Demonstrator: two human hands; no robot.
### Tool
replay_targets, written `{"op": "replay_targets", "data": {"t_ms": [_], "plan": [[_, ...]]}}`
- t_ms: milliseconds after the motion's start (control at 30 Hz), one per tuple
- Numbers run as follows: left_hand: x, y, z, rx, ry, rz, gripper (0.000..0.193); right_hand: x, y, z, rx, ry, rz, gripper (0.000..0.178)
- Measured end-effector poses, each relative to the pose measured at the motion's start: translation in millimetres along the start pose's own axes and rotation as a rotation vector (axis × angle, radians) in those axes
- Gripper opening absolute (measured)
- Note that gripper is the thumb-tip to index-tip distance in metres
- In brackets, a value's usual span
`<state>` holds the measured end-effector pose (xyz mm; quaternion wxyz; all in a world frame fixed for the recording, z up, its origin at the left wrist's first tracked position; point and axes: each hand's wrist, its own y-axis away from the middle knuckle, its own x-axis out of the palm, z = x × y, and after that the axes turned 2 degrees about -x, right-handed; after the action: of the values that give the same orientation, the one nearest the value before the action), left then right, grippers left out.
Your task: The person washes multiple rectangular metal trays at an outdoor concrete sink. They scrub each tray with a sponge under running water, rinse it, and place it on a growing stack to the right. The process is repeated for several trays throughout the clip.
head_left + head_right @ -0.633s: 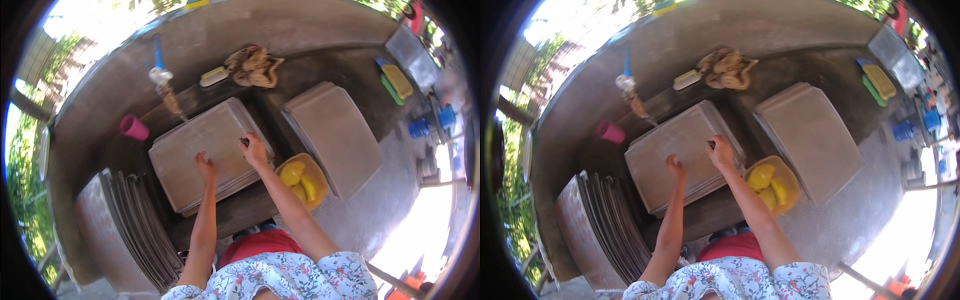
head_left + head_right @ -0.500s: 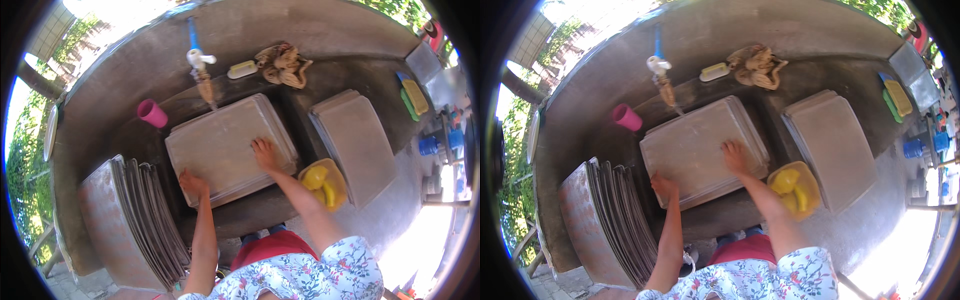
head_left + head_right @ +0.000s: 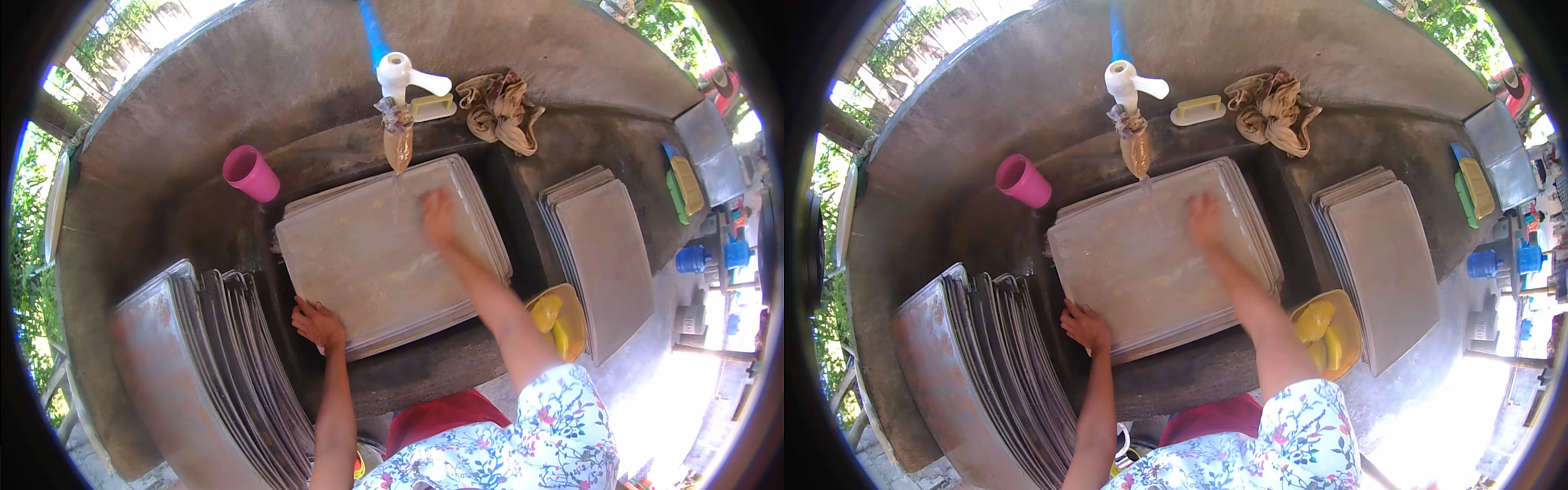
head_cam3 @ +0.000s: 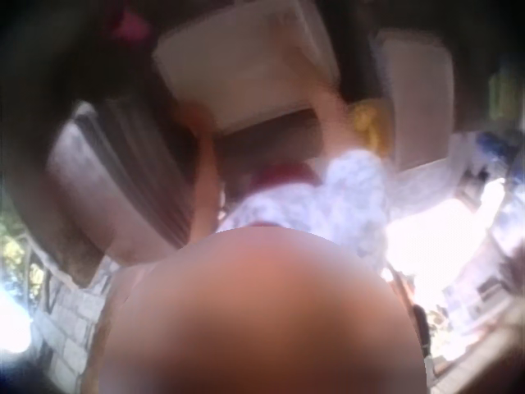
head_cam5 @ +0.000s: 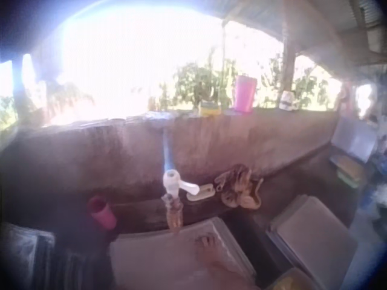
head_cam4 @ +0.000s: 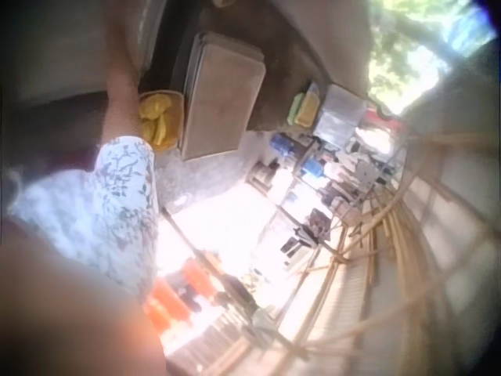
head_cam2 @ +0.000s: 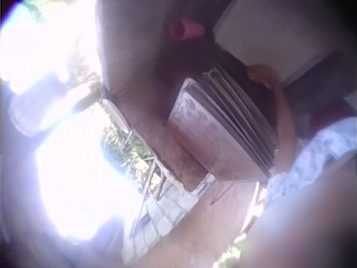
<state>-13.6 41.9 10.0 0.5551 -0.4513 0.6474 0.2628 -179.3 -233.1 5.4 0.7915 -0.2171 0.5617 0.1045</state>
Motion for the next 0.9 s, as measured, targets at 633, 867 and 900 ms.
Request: {"op": "replay_targets", "data": {"t_ms": [633,867,900], "plan": [[7,-3,-10,0.057,0.046,0.053,0.058,88,-2,144,-0.416,-0.076,-0.031,0.046],[6,-9,0,0.097,0.101,0.103,0.061,57,56,80,-0.282,-0.156,0.284,0.034],[6,-9,1,0.112,0.105,0.071,0.061,54,38,74,-0.156,-0.086,0.245,0.033]]}}
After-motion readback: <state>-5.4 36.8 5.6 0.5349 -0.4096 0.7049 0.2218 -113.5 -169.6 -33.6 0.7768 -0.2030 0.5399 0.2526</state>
